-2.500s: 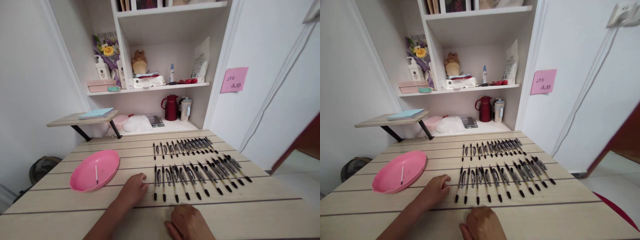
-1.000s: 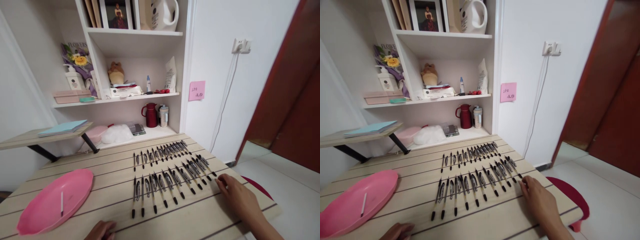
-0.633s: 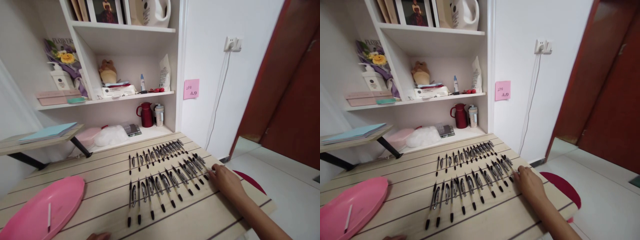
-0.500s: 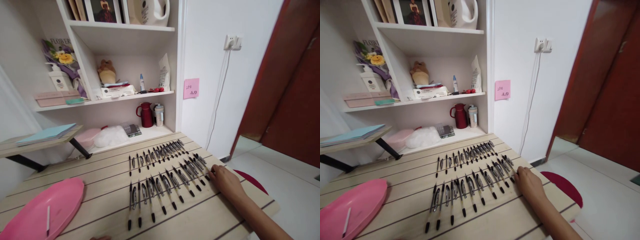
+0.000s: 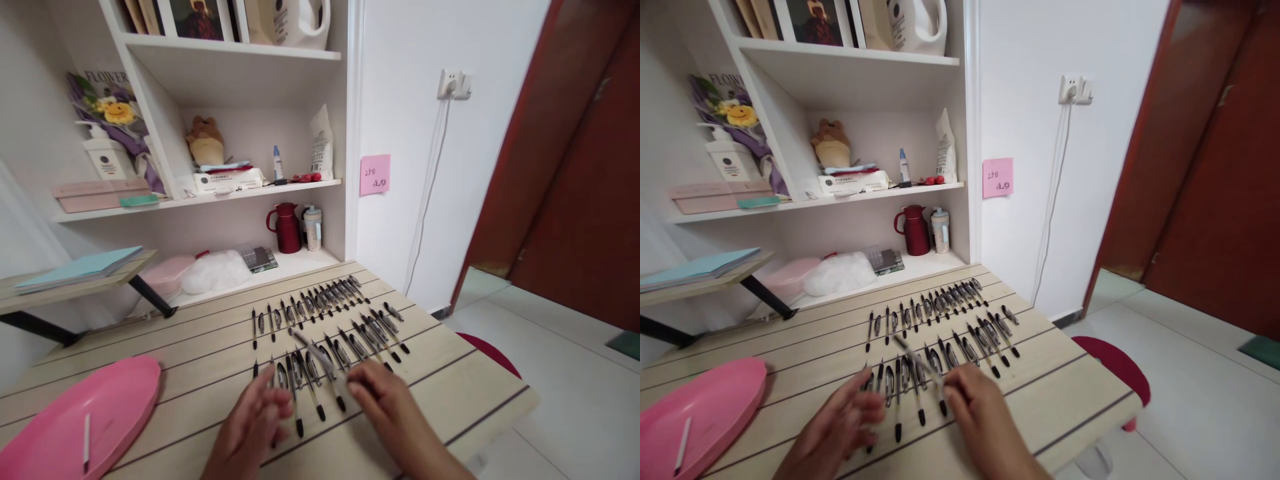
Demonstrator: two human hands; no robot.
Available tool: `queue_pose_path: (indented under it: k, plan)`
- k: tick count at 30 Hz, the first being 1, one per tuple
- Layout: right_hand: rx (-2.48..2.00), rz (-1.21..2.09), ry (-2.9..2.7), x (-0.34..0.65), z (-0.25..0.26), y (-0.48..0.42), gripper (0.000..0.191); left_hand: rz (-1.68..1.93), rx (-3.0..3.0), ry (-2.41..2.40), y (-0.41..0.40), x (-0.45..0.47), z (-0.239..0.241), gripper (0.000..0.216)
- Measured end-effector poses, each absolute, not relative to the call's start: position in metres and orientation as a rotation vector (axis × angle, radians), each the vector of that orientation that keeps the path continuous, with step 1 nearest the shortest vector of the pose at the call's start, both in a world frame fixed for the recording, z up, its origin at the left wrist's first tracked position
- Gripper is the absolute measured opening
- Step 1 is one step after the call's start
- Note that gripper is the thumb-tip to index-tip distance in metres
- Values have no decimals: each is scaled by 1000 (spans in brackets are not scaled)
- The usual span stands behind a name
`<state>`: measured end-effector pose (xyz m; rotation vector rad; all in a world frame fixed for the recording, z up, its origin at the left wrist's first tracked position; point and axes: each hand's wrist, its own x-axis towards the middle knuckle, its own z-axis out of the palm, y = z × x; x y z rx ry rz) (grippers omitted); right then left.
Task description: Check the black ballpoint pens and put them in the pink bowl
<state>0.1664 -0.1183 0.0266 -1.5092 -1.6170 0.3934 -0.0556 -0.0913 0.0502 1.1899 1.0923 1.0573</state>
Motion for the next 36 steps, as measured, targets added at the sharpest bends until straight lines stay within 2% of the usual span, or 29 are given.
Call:
queue_pose_path:
  k: [2, 5, 7, 10, 14, 18, 22, 32, 34, 36]
  plan:
    - [-1412, 424, -1680, 135, 26, -123, 12, 994, 969, 947, -83, -26, 59, 53]
    - [-1363, 427, -1712, 117, 29, -126, 12, 1026, 788, 817, -75, -1, 65, 31]
    - [-1403, 436, -1721, 130, 36, -122, 12, 1069, 712, 778, -72, 3, 67, 19]
    - [-1651, 310, -1623, 185, 43, -105, 21, 1062, 615, 767, -67, -2, 68, 13]
    - [-2201, -51, -1278, 278, 31, -70, 26, 1007, 600, 782, -65, -8, 61, 17]
    - [-2346, -75, -1270, 324, 5, -44, 34, 947, 682, 820, -71, -6, 45, 29]
    - [-2372, -102, -1333, 324, -10, -31, 38, 901, 769, 795, -76, -4, 32, 37]
    - [-2352, -120, -1273, 323, -12, -48, 33, 821, 890, 785, -80, -3, 26, 31]
    - [-2240, -33, -1206, 311, -5, -61, 30, 794, 912, 779, -82, -1, 23, 32]
    - [-1994, 198, -1156, 287, 4, -74, 27, 758, 932, 764, -85, 1, 22, 33]
